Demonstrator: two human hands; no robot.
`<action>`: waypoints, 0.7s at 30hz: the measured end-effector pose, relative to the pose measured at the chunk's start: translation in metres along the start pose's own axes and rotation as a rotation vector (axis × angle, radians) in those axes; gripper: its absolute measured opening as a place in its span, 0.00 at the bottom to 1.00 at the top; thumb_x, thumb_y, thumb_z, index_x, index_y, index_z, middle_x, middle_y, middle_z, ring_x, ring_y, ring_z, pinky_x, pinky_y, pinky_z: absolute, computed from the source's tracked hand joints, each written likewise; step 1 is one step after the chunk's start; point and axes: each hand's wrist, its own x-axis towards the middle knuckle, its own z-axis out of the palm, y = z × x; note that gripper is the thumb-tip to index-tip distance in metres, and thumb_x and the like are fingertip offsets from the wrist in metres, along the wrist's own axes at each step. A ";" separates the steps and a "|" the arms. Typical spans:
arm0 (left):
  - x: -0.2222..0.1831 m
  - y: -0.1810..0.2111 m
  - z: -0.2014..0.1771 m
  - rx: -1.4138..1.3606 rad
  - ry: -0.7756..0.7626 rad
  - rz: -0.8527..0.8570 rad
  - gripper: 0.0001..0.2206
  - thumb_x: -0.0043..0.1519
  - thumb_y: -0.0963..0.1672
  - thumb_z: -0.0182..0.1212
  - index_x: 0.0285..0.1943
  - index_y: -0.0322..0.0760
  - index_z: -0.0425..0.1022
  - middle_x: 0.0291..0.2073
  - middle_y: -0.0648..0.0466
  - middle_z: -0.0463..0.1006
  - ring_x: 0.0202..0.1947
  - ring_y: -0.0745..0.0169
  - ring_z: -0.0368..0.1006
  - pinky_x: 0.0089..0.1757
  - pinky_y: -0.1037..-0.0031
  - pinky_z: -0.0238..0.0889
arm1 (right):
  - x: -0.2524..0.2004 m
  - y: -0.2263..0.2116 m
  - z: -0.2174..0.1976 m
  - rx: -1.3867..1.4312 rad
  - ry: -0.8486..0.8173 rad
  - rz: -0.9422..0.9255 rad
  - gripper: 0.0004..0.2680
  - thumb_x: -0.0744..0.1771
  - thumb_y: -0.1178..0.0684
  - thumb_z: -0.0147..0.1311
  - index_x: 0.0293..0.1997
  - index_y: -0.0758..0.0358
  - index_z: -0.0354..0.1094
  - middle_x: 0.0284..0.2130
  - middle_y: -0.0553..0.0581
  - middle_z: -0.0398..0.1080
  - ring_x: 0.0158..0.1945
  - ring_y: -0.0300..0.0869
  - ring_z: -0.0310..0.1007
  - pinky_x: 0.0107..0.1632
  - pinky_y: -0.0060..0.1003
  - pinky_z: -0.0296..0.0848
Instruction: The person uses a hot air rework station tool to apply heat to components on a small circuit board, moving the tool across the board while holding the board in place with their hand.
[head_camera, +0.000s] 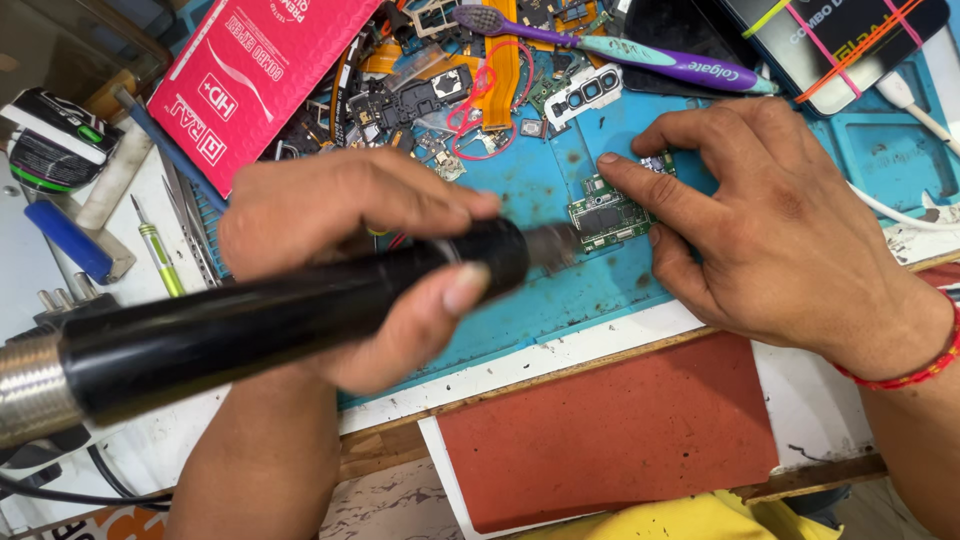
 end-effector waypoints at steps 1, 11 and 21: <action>-0.001 0.002 -0.001 -0.011 -0.004 -0.004 0.11 0.63 0.43 0.65 0.39 0.25 0.72 0.34 0.41 0.81 0.38 0.54 0.85 0.42 0.72 0.79 | 0.000 0.000 0.000 0.002 -0.002 0.003 0.18 0.60 0.60 0.59 0.56 0.61 0.74 0.51 0.60 0.68 0.52 0.55 0.66 0.53 0.48 0.70; 0.001 -0.002 -0.005 0.039 -0.043 -0.002 0.11 0.64 0.43 0.66 0.41 0.26 0.73 0.34 0.41 0.82 0.39 0.54 0.86 0.42 0.74 0.81 | -0.002 0.003 0.003 -0.003 -0.024 -0.024 0.19 0.60 0.50 0.64 0.56 0.57 0.74 0.51 0.57 0.68 0.54 0.55 0.65 0.55 0.49 0.68; 0.000 0.000 -0.003 -0.068 -0.043 -0.003 0.10 0.63 0.42 0.65 0.41 0.26 0.72 0.37 0.41 0.81 0.41 0.53 0.85 0.44 0.73 0.80 | -0.003 0.002 0.003 -0.001 -0.023 -0.013 0.19 0.60 0.49 0.64 0.57 0.56 0.74 0.51 0.57 0.68 0.54 0.56 0.64 0.56 0.50 0.68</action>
